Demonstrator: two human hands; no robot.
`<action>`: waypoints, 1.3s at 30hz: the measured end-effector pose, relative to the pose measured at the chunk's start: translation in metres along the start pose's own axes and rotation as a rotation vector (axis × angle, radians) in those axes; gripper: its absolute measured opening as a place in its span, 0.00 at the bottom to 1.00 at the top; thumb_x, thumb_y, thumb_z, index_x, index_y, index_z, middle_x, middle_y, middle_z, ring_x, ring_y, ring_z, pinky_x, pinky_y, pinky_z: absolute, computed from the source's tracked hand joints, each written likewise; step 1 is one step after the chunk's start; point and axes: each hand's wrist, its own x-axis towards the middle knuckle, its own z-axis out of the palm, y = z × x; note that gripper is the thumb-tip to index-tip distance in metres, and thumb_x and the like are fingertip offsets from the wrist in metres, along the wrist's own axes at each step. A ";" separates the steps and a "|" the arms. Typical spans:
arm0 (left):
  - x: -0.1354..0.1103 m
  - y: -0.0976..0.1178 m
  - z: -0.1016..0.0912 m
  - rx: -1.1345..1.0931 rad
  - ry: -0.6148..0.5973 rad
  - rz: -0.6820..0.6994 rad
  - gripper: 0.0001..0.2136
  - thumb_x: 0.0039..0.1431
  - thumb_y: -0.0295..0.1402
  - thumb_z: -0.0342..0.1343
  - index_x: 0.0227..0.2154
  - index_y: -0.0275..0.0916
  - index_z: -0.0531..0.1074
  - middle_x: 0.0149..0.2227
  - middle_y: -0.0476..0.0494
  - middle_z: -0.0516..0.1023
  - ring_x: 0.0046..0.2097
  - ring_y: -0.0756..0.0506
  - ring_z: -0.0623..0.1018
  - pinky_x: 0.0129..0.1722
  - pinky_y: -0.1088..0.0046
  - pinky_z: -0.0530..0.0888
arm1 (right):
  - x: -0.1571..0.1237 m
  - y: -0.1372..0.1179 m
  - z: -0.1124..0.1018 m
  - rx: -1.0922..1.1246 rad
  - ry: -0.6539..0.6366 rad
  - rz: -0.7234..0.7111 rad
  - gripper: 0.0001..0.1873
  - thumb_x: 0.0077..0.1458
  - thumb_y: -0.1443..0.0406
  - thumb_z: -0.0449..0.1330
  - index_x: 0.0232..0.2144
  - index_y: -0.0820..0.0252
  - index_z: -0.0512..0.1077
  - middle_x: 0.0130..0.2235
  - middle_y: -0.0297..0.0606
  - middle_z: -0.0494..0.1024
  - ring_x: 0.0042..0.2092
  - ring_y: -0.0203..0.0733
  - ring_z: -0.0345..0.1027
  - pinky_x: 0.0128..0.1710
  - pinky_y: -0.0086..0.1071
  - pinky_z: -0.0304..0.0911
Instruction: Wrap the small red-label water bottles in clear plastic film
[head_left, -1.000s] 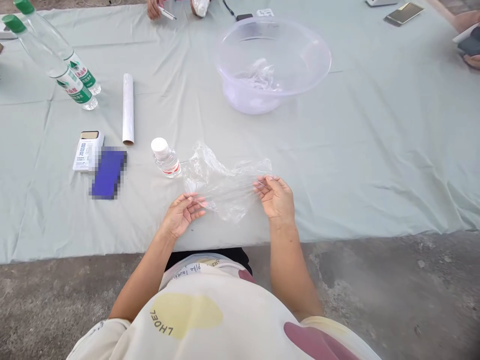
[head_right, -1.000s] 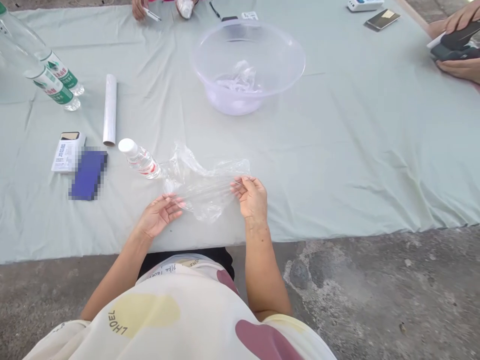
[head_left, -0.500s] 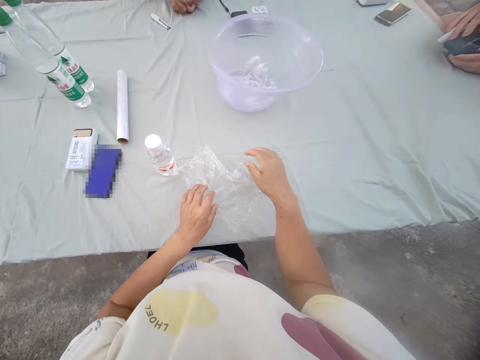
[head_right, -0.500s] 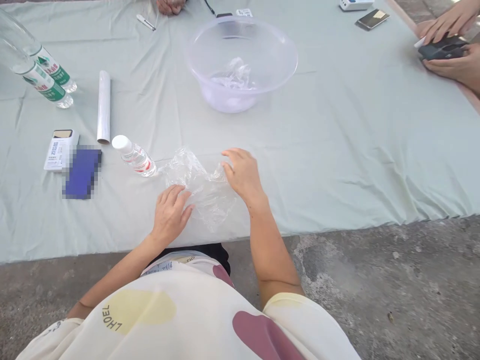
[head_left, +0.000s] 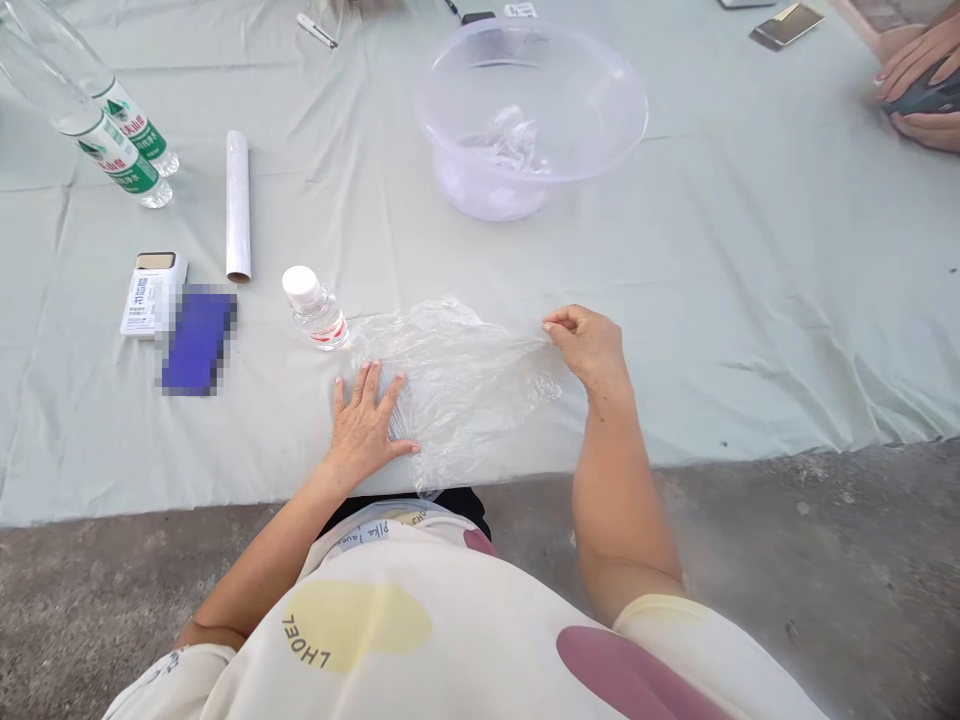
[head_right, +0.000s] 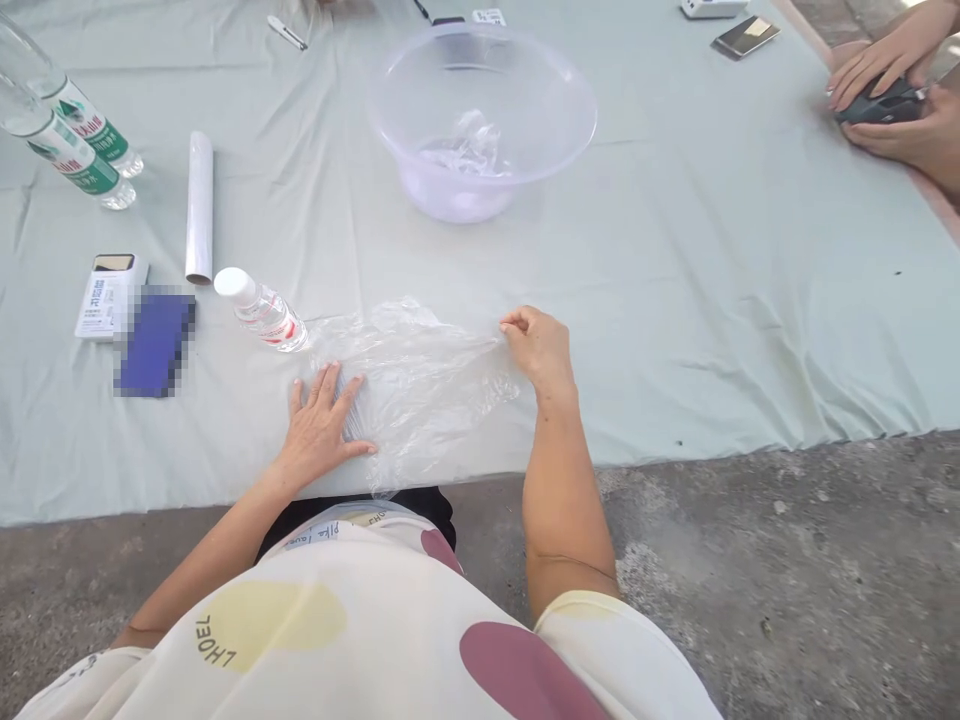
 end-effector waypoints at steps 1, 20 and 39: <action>0.000 -0.001 -0.002 -0.004 -0.004 0.007 0.49 0.47 0.54 0.67 0.69 0.42 0.54 0.72 0.26 0.46 0.72 0.28 0.50 0.67 0.36 0.47 | 0.001 0.002 -0.001 -0.019 0.065 0.031 0.09 0.52 0.63 0.56 0.33 0.57 0.76 0.36 0.39 0.79 0.36 0.43 0.70 0.43 0.40 0.65; 0.004 -0.039 -0.027 -0.004 -0.141 0.129 0.52 0.36 0.53 0.73 0.67 0.49 0.60 0.73 0.30 0.45 0.72 0.22 0.44 0.64 0.30 0.42 | 0.010 -0.011 0.027 0.393 -0.140 -0.036 0.08 0.44 0.63 0.65 0.28 0.60 0.72 0.26 0.30 0.70 0.28 0.32 0.59 0.34 0.33 0.61; 0.013 -0.050 -0.020 -0.075 -0.107 0.102 0.59 0.33 0.51 0.75 0.69 0.42 0.54 0.73 0.25 0.40 0.73 0.25 0.45 0.66 0.33 0.38 | -0.026 0.023 -0.011 -0.008 0.113 0.183 0.22 0.52 0.57 0.61 0.49 0.60 0.74 0.53 0.55 0.75 0.56 0.62 0.69 0.56 0.60 0.63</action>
